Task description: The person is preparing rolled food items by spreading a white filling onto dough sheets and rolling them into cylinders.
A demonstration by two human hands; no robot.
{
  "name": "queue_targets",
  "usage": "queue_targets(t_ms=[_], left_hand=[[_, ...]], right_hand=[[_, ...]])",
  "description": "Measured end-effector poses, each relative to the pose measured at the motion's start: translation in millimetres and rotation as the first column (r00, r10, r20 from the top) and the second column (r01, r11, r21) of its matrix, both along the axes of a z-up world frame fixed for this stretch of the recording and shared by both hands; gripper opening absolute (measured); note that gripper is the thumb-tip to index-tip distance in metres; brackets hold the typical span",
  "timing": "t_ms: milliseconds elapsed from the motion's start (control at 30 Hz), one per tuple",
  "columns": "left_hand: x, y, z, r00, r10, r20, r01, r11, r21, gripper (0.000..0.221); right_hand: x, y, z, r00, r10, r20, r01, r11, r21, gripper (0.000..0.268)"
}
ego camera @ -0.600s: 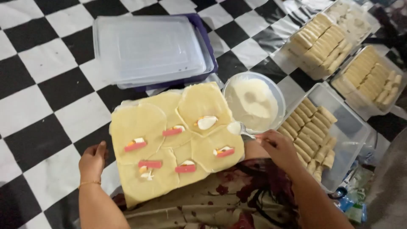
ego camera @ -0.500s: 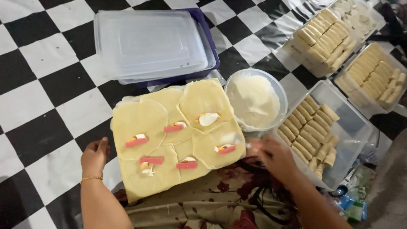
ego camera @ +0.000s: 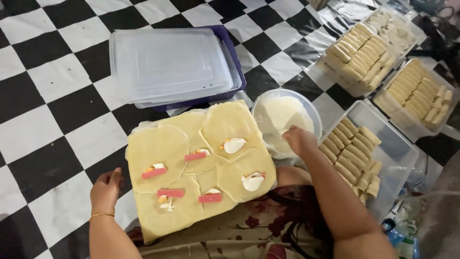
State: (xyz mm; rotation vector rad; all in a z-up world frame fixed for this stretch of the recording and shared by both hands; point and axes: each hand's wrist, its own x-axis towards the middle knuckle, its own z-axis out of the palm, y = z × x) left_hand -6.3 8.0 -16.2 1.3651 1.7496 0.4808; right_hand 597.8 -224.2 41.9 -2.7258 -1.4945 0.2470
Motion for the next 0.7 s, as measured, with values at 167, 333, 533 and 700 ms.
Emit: queue_targets(t_ms=[167,333,533,700], left_hand=[[6,-2,14,0.996,0.035,0.079,-0.034,0.999,-0.019,0.051],[15,-7,26,0.996,0.019,0.085,-0.017,1.0,-0.02,0.052],[17,-12,40,0.987,0.084,0.135,-0.076,0.995,-0.06,0.042],[6,-14,25,0.998,-0.058,-0.002,0.058,0.998,0.036,0.058]], right_hand=[[-2,-3,19,0.995,-0.01,-0.103,-0.02,0.958,-0.285,0.024],[-42,-42,71,0.992,-0.049,-0.112,0.042,0.997,-0.068,0.021],[-47,-63,71,0.915,-0.201,-0.35,0.269,0.95,0.158,0.02],[-61,-60,82,0.653,-0.275,-0.705,0.497,0.858,0.125,0.025]])
